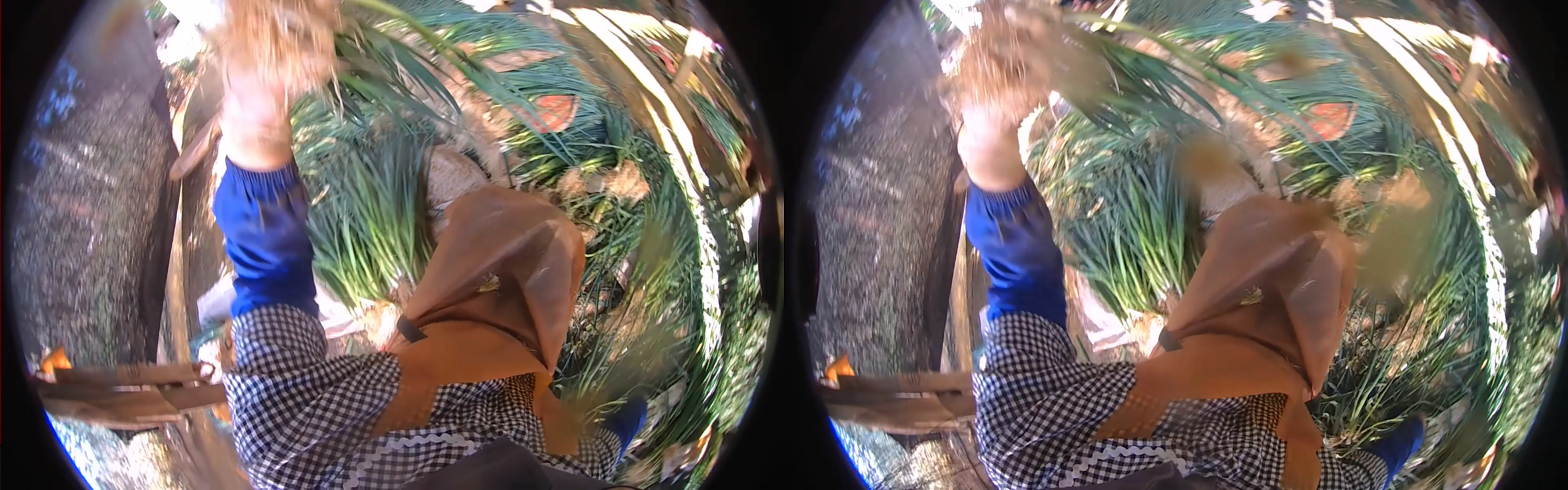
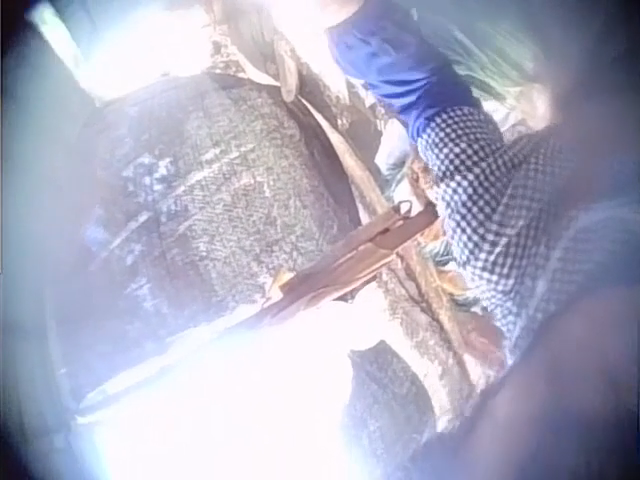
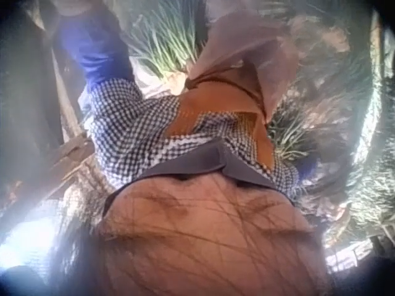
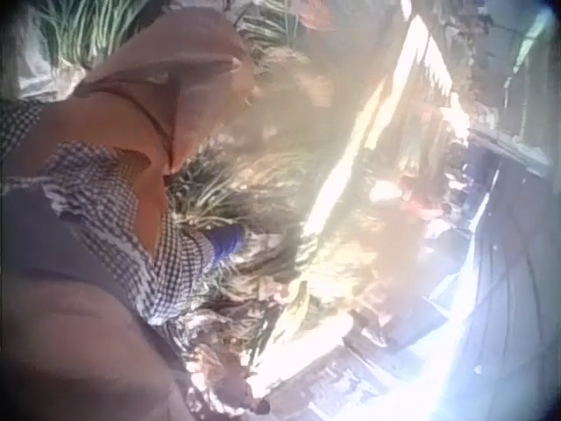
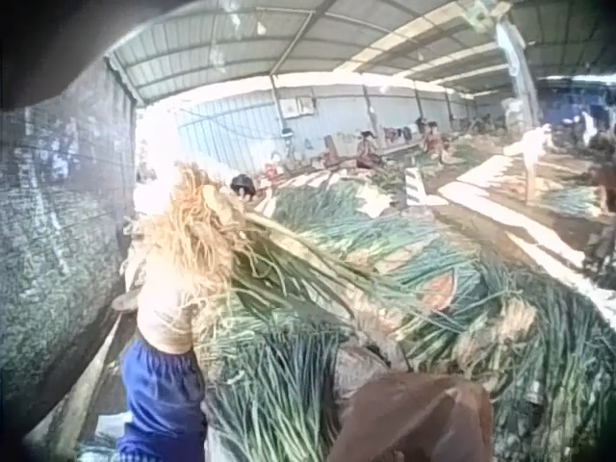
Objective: The person cleans bundles of leeks by hand, stripping away the outer layers and dirt from the roots while they are spread out on a sack on the ground.
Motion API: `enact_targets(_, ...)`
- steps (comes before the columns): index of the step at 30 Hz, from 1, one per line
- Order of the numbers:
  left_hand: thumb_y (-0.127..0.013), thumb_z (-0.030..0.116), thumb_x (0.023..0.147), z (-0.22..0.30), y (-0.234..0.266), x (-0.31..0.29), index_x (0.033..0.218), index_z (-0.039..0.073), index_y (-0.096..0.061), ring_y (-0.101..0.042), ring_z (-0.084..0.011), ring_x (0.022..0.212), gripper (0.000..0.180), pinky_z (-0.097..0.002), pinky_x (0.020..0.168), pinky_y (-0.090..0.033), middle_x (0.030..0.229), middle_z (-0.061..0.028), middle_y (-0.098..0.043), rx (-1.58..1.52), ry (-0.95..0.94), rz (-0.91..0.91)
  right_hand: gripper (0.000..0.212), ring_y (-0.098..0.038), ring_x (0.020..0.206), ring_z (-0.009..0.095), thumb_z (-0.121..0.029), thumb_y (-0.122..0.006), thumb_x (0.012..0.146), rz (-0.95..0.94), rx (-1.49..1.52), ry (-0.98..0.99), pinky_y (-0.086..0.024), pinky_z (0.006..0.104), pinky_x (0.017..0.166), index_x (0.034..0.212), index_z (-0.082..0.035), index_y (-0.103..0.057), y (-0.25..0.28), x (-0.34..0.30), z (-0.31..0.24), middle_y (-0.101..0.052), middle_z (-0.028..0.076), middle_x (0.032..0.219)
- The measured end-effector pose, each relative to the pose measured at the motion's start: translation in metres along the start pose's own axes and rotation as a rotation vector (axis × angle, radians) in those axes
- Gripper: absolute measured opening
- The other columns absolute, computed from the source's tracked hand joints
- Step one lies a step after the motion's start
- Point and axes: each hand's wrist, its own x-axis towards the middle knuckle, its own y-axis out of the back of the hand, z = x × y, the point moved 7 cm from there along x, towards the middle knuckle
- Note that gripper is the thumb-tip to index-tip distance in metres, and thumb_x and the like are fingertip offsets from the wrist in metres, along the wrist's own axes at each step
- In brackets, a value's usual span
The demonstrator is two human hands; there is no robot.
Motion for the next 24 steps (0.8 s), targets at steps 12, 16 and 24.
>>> enact_targets(12, -0.058, 0.009, 0.077, 0.031, 0.156, -0.216, 0.110, -0.001, -0.051, -0.056, -0.0183, 0.093, 0.035, -0.0271, 0.080, -0.047, 0.103, -0.0094, -0.058, 0.674, -0.536, 0.585, 0.034, -0.057, 0.087, 0.031, -0.029, -0.047, 0.086, -0.078, -0.045, 0.025, -0.045, 0.0379, 0.073, 0.105, -0.003, -0.056, 0.016, 0.025, 0.011, -0.058, 0.019, 0.095)
enact_targets(16, -0.058, 0.007, 0.074, -0.063, 0.251, -0.315, 0.112, -0.002, -0.051, -0.056, -0.0207, 0.095, 0.039, -0.0307, 0.083, -0.046, 0.106, -0.0106, -0.059, 0.647, -0.372, 1.172, 0.034, -0.057, 0.089, 0.032, -0.029, -0.047, 0.086, -0.077, -0.061, 0.008, -0.045, 0.0385, 0.074, 0.106, -0.002, -0.055, 0.032, 0.020, 0.007, -0.057, 0.019, 0.098)
enact_targets(24, -0.062, 0.013, 0.073, -0.232, 0.382, -0.375, 0.119, -0.004, -0.045, -0.056, -0.0246, 0.094, 0.053, -0.0332, 0.082, -0.047, 0.112, -0.0144, -0.054, 0.490, 0.269, 1.114, 0.036, -0.056, 0.092, 0.033, -0.029, -0.046, 0.087, -0.081, -0.108, 0.020, -0.044, 0.0396, 0.077, 0.109, -0.002, -0.053, 0.049, 0.035, 0.007, -0.056, 0.020, 0.103)
